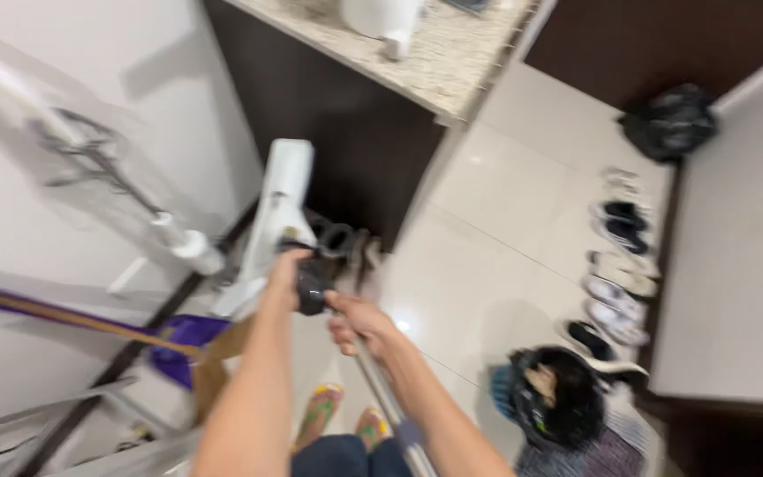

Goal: The person attaches a cleaning pad to the head of a spray mop, inserts a solution bottle into the mop handle, and سپس uses the mop to clean the floor in a narrow hallway.

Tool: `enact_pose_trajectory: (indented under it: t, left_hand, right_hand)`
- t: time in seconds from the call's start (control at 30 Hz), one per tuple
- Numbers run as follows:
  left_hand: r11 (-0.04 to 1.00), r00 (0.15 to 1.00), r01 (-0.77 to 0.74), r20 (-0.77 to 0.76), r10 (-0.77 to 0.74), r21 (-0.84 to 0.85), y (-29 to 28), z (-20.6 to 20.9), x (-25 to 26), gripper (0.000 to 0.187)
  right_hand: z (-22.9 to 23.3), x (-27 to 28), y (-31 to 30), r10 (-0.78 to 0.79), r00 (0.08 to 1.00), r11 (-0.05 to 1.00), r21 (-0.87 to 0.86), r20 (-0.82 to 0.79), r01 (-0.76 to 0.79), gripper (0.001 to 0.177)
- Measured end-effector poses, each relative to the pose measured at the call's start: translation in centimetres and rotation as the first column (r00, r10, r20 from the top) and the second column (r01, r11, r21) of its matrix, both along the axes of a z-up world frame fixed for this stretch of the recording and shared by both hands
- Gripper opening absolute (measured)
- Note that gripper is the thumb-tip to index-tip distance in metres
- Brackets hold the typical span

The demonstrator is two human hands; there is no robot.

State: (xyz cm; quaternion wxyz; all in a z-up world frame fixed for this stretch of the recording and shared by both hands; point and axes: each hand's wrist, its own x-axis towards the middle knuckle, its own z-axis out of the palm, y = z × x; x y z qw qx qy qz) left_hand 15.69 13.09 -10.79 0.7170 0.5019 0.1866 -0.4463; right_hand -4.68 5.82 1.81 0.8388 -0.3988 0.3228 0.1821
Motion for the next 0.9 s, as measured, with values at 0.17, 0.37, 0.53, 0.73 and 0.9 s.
enact_pose_trajectory:
  t: [0.17, 0.37, 0.53, 0.73, 0.9]
  left_hand:
    - [0.985, 0.998, 0.040, 0.050, -0.048, 0.166, -0.6, 4.9, -0.9, 0.038]
    - [0.960, 0.934, 0.188, 0.263, -0.240, 0.207, 1.4, 8.3, -2.5, 0.046]
    - [0.905, 0.839, 0.172, 0.424, -0.341, 0.388, 3.5, 8.4, -4.8, 0.074]
    - [0.815, 0.569, 0.116, 0.634, -0.523, 0.567, 5.7, 7.2, -5.6, 0.094]
    - [0.797, 0.522, 0.074, 0.658, -0.543, 0.600, 5.7, 7.3, -5.6, 0.091]
  right_hand:
    - [-0.1, 1.1, -1.6, -0.091, 0.996, 0.993, 0.075, -0.016, 0.092, 0.025]
    - [1.1, -0.1, -2.7, -0.151, 0.988, 0.981, 0.120, -0.042, 0.155, 0.037]
    - [0.3, -0.7, -3.4, -0.164, 0.986, 0.967, 0.190, -0.039, 0.169, 0.040]
    - [0.0, -1.3, -3.3, -0.161, 0.986, 0.951, 0.261, -0.036, 0.165, 0.038]
    - [-3.0, -3.2, -3.0, 0.098, 0.981, 0.953, -0.268, -0.165, -0.140, 0.040]
